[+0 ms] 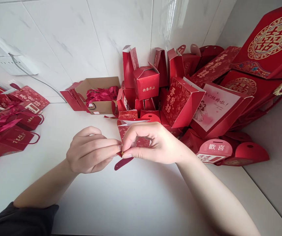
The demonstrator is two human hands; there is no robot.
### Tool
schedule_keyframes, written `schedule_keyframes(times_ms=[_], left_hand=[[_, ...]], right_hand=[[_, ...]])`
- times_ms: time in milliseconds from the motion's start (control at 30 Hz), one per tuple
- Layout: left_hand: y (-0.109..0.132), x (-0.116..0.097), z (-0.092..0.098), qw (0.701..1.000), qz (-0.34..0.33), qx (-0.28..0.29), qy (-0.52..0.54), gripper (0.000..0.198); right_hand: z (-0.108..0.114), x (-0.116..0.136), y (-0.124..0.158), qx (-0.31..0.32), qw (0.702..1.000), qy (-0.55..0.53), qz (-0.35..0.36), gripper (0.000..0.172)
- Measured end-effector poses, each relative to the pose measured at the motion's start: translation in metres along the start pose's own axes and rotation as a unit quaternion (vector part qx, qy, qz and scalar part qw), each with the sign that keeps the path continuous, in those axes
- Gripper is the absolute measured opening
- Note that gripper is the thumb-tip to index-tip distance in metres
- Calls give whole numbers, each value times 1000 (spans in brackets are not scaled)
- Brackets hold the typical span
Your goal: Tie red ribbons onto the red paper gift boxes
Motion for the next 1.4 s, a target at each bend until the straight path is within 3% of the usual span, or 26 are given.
schedule_keyframes(times_ms=[167, 333, 467, 533, 733, 867, 933, 1067, 1167, 1400], left_hand=[[0, 0, 1, 1000, -5, -5, -3, 10], [0, -3, 2, 1000, -5, 30, -1, 10], [6, 7, -2, 992, 106, 69, 4, 8], [9, 9, -1, 990, 127, 59, 5, 7], [6, -1, 3, 999, 27, -21, -5, 4], [3, 0, 0, 998, 14, -46, 44, 6], [2, 4, -3, 994, 44, -45, 86, 6], [5, 17, -12, 969, 172, -17, 174, 8], [9, 25, -13, 955, 235, -24, 177, 8], [13, 27, -9, 974, 211, -62, 54, 13]], right_hand=[[-1, -4, 0, 5, 1000, -9, -7, 7], [-4, -6, 0, 12, 1000, -14, -1, 8], [-6, -3, 2, 14, 1000, -23, 0, 10], [-5, -1, 2, 12, 1000, -15, 5, 10], [-2, 3, 1, 5, 1000, 0, 25, 14], [0, 4, 0, 1, 999, -2, 48, 23], [2, 8, 0, -11, 997, 16, 70, 21], [4, 16, -1, -33, 993, 49, 105, 17], [6, 17, -2, -64, 987, 104, 106, 17], [5, 17, 1, -103, 962, 231, 104, 18]])
Point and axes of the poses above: each hand's wrist, its own y-axis away from the middle knuckle, its own z-axis out of the back of the hand, x = y × z, the point moved 8 cm from there along -y, towards the middle knuckle, and after that the axes turned 13 degrees about -x, right-handed, at the moved point
